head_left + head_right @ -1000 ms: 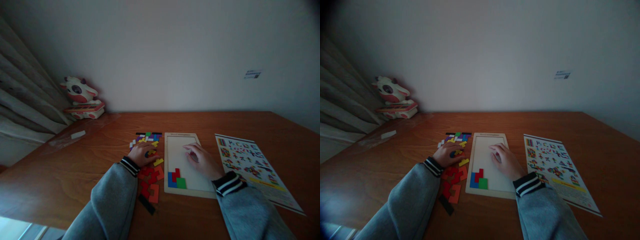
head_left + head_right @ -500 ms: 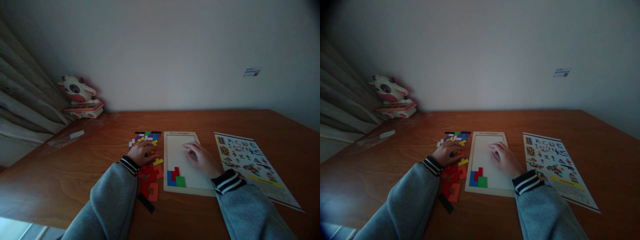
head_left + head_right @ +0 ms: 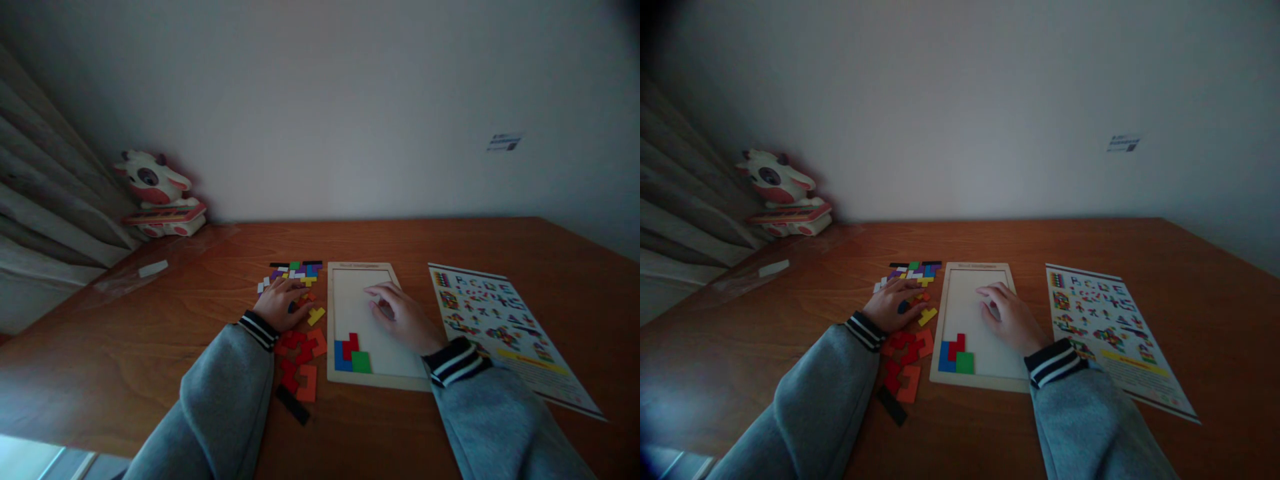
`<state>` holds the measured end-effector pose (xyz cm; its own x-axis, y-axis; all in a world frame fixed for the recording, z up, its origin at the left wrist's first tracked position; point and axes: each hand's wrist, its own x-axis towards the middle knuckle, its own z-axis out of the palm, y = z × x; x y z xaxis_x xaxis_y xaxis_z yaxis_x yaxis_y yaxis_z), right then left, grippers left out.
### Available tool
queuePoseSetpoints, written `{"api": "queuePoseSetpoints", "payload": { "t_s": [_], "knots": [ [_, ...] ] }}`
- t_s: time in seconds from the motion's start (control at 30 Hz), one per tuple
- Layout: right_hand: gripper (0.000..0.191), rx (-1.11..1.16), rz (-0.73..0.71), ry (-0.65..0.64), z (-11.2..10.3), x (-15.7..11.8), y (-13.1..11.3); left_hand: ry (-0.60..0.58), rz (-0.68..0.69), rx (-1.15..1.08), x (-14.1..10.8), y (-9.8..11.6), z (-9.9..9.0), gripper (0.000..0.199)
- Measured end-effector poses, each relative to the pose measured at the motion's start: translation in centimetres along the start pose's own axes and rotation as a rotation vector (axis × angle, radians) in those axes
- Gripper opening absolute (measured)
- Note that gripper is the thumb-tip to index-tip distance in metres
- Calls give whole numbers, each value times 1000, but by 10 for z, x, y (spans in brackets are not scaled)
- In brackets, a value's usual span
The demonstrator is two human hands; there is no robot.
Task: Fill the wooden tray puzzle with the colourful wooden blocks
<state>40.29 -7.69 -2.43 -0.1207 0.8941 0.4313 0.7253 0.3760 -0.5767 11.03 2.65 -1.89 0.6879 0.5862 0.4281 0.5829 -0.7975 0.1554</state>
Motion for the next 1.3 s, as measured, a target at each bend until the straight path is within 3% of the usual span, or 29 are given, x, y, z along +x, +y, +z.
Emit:
{"api": "queuePoseSetpoints", "payload": {
  "t_s": [0.23,0.67,0.9,1.3],
  "knots": [
    [27,-7,5,-6,0,0,-1,-39,3,2,-1,5,-7,40],
    [29,-8,-2,4,-1,1,-3,-17,-44,-28,1,-1,1,40],
    [29,-4,3,-15,1,0,0,-45,96,-83,4,-3,2,37],
    [29,-18,-6,-16,0,0,-1,91,169,-82,4,2,1,21]
  ]
}}
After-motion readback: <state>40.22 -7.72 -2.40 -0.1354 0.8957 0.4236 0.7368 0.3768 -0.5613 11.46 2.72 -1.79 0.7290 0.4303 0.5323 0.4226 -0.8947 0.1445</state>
